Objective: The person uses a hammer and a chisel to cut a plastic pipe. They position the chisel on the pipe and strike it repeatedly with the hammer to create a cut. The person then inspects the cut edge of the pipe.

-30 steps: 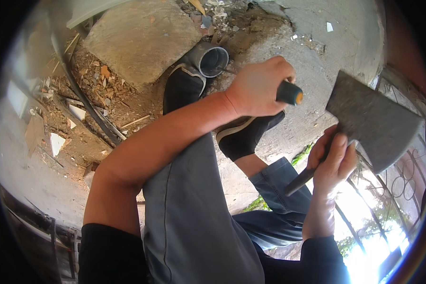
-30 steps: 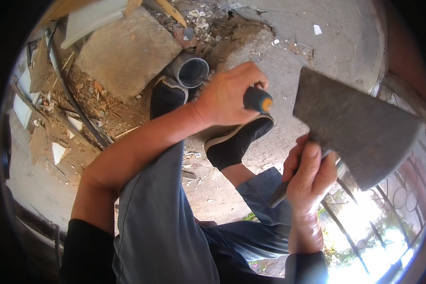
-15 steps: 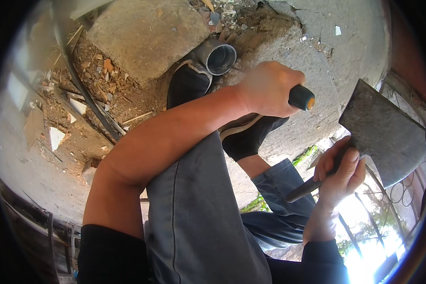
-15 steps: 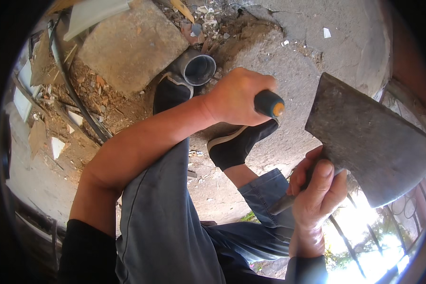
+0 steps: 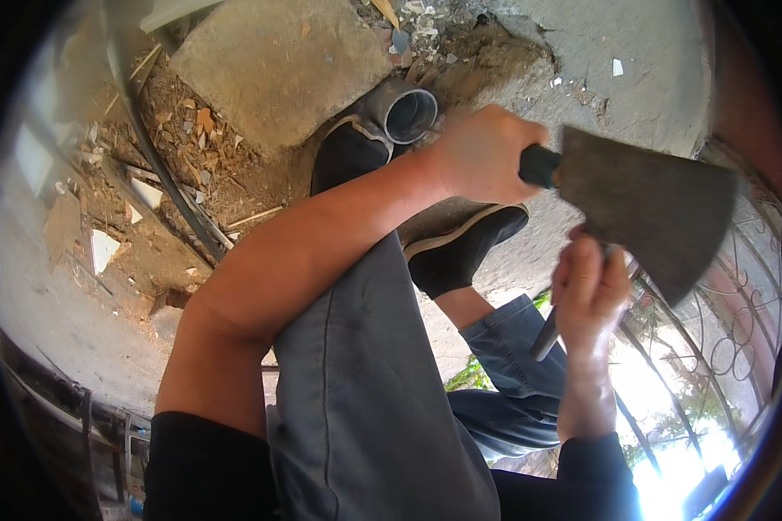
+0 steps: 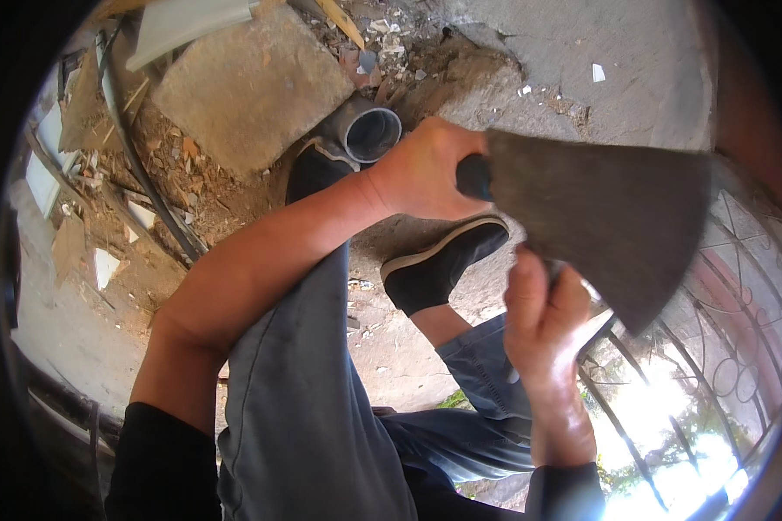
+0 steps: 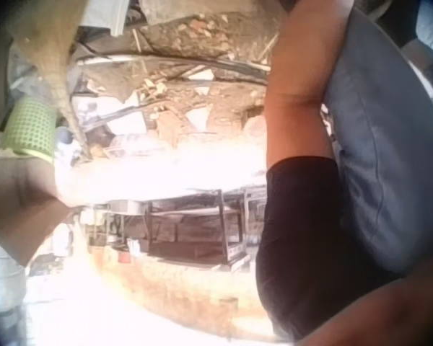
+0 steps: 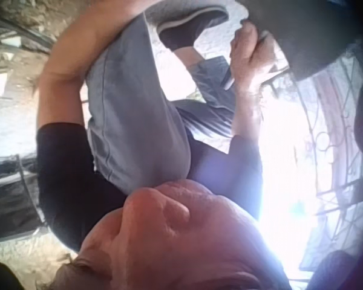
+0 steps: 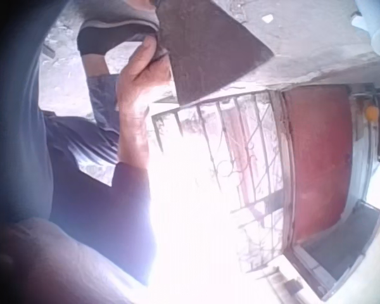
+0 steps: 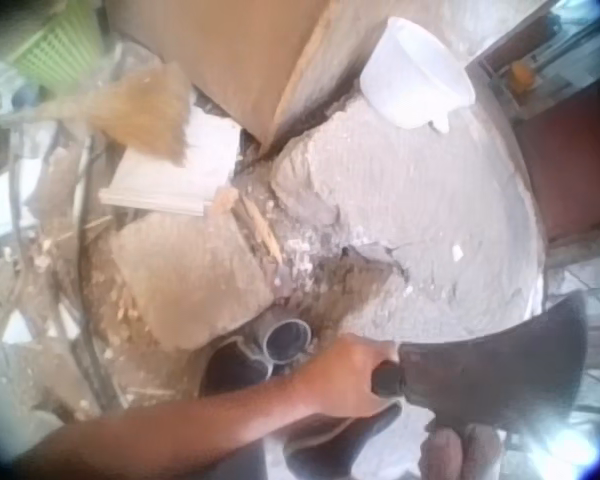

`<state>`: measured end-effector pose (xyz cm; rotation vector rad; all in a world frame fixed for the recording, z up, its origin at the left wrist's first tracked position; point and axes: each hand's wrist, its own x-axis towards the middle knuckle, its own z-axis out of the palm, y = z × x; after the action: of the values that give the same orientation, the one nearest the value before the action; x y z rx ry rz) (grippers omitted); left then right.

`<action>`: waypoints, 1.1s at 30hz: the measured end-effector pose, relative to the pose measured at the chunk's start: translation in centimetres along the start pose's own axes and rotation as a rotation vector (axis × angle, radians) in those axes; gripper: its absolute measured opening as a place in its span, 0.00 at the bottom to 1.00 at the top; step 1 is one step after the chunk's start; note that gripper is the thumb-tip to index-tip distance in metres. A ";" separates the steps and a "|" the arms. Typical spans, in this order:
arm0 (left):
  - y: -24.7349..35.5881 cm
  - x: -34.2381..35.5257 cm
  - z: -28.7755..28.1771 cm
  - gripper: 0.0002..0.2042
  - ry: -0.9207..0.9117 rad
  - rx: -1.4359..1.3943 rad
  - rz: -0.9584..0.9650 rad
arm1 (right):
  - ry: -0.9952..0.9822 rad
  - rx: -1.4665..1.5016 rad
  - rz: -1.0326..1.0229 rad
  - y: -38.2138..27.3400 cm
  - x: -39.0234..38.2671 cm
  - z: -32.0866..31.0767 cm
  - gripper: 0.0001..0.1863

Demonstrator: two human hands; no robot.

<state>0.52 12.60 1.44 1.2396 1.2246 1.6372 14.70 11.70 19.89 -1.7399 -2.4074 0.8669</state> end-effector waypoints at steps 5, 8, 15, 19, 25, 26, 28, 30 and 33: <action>-1.6 -2.0 -1.2 0.13 -0.049 0.017 0.006 | 0.002 0.178 0.086 -0.5 0.0 0.3 0.15; 0.8 -1.7 0.0 0.15 -0.054 -0.018 0.104 | 0.080 0.309 0.035 -0.6 -0.5 -0.1 0.18; 0.2 -1.8 -0.4 0.14 -0.070 0.006 0.040 | 0.052 0.239 -0.010 -1.3 -1.5 -0.6 0.22; 0.4 -1.6 -0.6 0.13 -0.064 -0.030 0.073 | 0.048 0.253 0.024 -2.2 -1.5 -0.5 0.24; 0.6 -1.5 -1.5 0.13 -0.218 -0.057 0.099 | 0.042 0.256 0.029 -2.7 -1.7 -0.4 0.26; 0.6 -1.3 -1.3 0.13 -0.192 -0.087 0.136 | 0.035 0.257 0.033 -2.6 -1.8 -0.5 0.27; 0.7 -0.9 -0.7 0.14 -0.138 -0.143 0.214 | 0.024 0.259 0.036 -2.4 -2.0 -0.5 0.27; 0.6 -1.1 -0.6 0.15 -0.091 -0.130 0.213 | 0.017 0.263 0.031 -2.3 -2.0 -0.4 0.27; 0.4 -1.2 -0.8 0.16 0.026 -0.166 0.160 | 0.027 0.289 0.047 -2.4 -2.0 -0.1 0.27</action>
<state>0.09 11.15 1.45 1.2416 1.0034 1.8355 13.44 9.48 21.64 -1.6901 -2.1052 1.1237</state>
